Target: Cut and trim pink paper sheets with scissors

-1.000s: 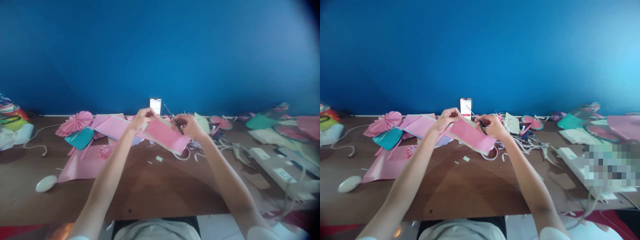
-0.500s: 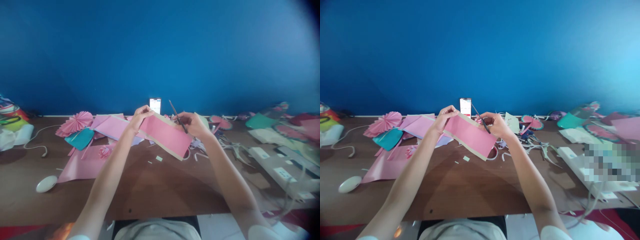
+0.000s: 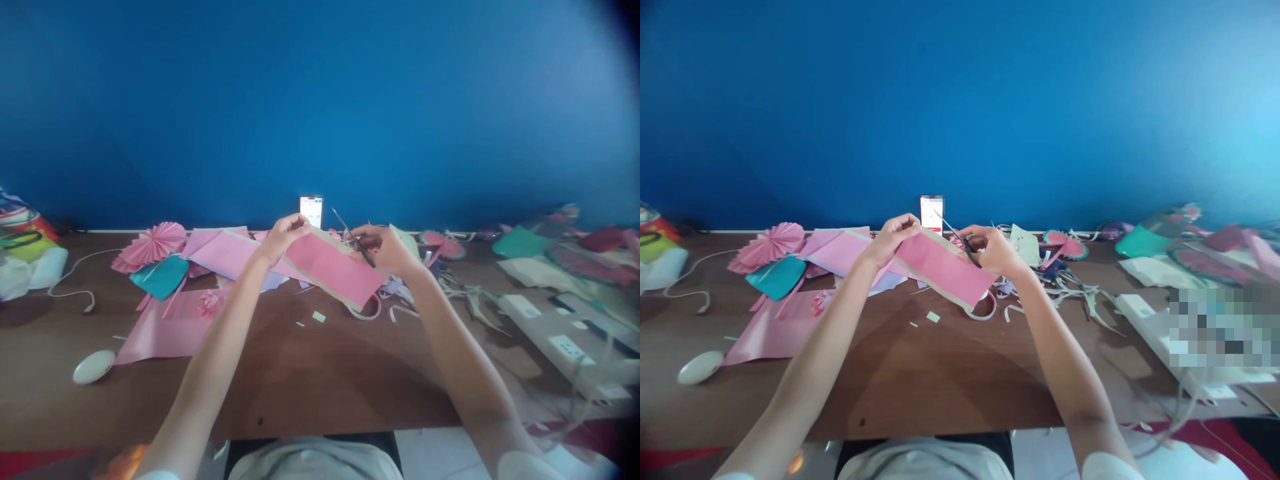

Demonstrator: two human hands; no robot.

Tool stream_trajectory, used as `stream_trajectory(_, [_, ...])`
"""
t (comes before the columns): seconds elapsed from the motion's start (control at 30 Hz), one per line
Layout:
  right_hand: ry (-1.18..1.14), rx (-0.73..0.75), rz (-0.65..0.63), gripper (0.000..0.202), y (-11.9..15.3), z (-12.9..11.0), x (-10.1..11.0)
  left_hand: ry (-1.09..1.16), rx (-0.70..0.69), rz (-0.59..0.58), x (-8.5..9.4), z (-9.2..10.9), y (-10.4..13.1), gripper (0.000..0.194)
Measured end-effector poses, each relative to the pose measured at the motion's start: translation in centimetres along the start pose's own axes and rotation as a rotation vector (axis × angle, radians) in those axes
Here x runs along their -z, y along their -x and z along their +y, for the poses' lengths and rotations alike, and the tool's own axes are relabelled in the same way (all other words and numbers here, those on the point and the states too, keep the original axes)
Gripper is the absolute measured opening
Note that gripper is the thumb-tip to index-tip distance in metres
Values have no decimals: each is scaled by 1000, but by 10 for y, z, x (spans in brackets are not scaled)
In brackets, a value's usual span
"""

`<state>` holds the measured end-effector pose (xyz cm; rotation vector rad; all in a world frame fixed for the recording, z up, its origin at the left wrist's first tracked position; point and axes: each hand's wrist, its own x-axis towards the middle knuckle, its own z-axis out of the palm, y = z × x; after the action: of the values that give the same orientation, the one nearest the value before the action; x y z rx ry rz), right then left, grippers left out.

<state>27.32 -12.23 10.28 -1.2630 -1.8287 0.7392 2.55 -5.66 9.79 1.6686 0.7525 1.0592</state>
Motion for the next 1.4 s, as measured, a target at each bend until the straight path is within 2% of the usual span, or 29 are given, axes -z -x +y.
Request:
stream_trajectory(0.1, [22, -9, 52, 41, -1, 0, 0, -106, -34, -40, 1, 1, 0, 32])
stream_trajectory(0.27, [105, -22, 91, 43, -1, -1, 2, -231, -77, -22, 2, -1, -2, 38])
stream_trajectory(0.5, [15, 21, 94, 43, -5, 7, -5, -247, -102, -49, -3, -2, -2, 40])
stream_trajectory(0.6, [39, 36, 100, 42, -5, 11, -8, -259, -107, -41, -6, 0, -1, 38])
stream_trajectory(0.8, [122, 79, 66, 43, -3, 10, -7, -262, -115, -100, -8, 11, 4, 39])
stream_trajectory(0.97, [109, 91, 238, 48, -3, 10, -9, -277, -172, -80, -6, 11, 4, 35])
stream_trajectory(1.1, [141, 114, 359, 38, -6, 10, -10, -222, -256, -57, -8, 12, 5, 25])
stream_trajectory(1.23, [181, 177, 556, 31, -4, 8, -10, -162, -369, -173, -14, 21, 11, 11])
stream_trajectory(1.33, [255, 249, 741, 29, -1, 7, -11, -223, -435, -264, -17, 27, 14, 7])
stream_trajectory(1.4, [309, 260, 817, 30, 2, 6, -12, -295, -461, -283, -19, 29, 14, 8])
